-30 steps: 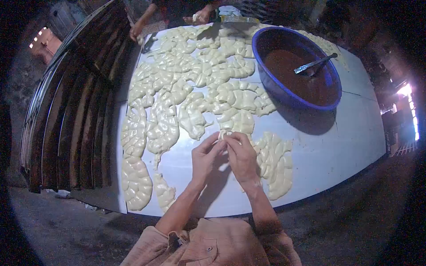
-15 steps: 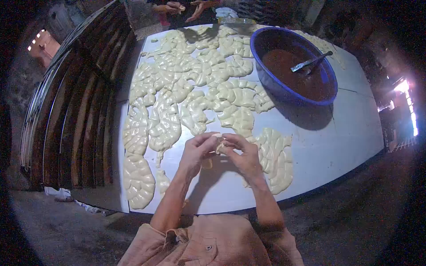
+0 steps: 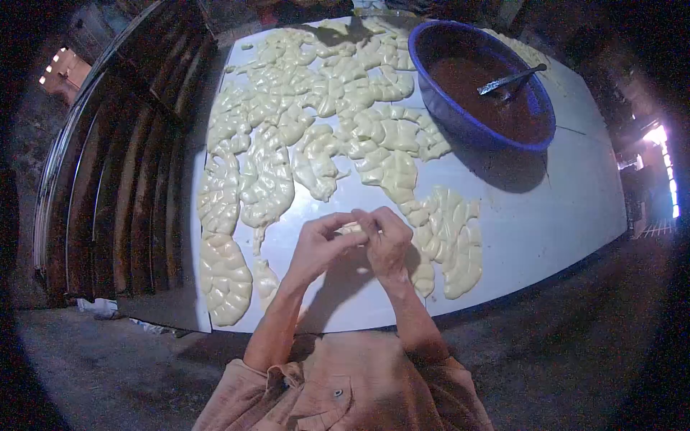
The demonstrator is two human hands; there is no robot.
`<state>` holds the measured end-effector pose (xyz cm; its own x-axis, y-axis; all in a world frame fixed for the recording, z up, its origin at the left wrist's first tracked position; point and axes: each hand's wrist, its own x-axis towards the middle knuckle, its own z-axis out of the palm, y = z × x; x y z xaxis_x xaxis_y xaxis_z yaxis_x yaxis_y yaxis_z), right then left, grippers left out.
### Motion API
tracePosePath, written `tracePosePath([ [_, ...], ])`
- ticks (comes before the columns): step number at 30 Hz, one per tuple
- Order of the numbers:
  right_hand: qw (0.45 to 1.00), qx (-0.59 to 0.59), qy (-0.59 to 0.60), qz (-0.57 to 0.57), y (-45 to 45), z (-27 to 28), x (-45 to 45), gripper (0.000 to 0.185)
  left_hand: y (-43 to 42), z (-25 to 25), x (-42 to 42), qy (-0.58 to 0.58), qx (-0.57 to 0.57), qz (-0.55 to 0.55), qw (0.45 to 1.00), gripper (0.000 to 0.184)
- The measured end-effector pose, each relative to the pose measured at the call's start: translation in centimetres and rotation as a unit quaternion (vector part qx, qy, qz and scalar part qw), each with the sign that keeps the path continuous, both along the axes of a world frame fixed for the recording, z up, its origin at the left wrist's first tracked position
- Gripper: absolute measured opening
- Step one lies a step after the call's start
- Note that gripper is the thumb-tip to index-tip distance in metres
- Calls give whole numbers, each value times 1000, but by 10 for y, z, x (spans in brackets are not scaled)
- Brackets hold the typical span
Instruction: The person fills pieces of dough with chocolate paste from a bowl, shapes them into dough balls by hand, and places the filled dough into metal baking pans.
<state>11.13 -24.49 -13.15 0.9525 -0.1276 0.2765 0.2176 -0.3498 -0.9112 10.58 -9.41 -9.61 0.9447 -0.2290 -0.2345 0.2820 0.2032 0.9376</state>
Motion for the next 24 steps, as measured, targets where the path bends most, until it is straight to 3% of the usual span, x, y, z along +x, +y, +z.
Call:
tracePosePath([
  [2,997,7,72,4,-1,-1,1,33,3,-7,2,53,16,12,998,28],
  [6,994,-59,-1,91,0,45,-19,26,9,-11,-1,64,-6,38,997,27],
  [7,972,-144,-85,163,-11,33,-20,31,10,-30,-1,60,-7,16,998,35],
  [10,983,-24,104,147,-23,26,-31,32,13,-6,-7,107,-11,55,993,47],
  [11,977,60,144,143,-28,17,-31,30,20,-2,-6,79,68,49,993,60],
  [14,922,189,310,132,-31,0,-26,24,45,-1,-15,38,123,154,980,59],
  [15,935,44,309,167,-32,-7,-21,23,58,0,-20,39,135,156,978,59],
  [18,943,-217,150,202,-27,4,-18,23,93,-6,-42,54,146,189,970,49],
  [24,958,-197,96,184,-17,13,-21,18,131,-9,-97,87,188,272,940,42],
])
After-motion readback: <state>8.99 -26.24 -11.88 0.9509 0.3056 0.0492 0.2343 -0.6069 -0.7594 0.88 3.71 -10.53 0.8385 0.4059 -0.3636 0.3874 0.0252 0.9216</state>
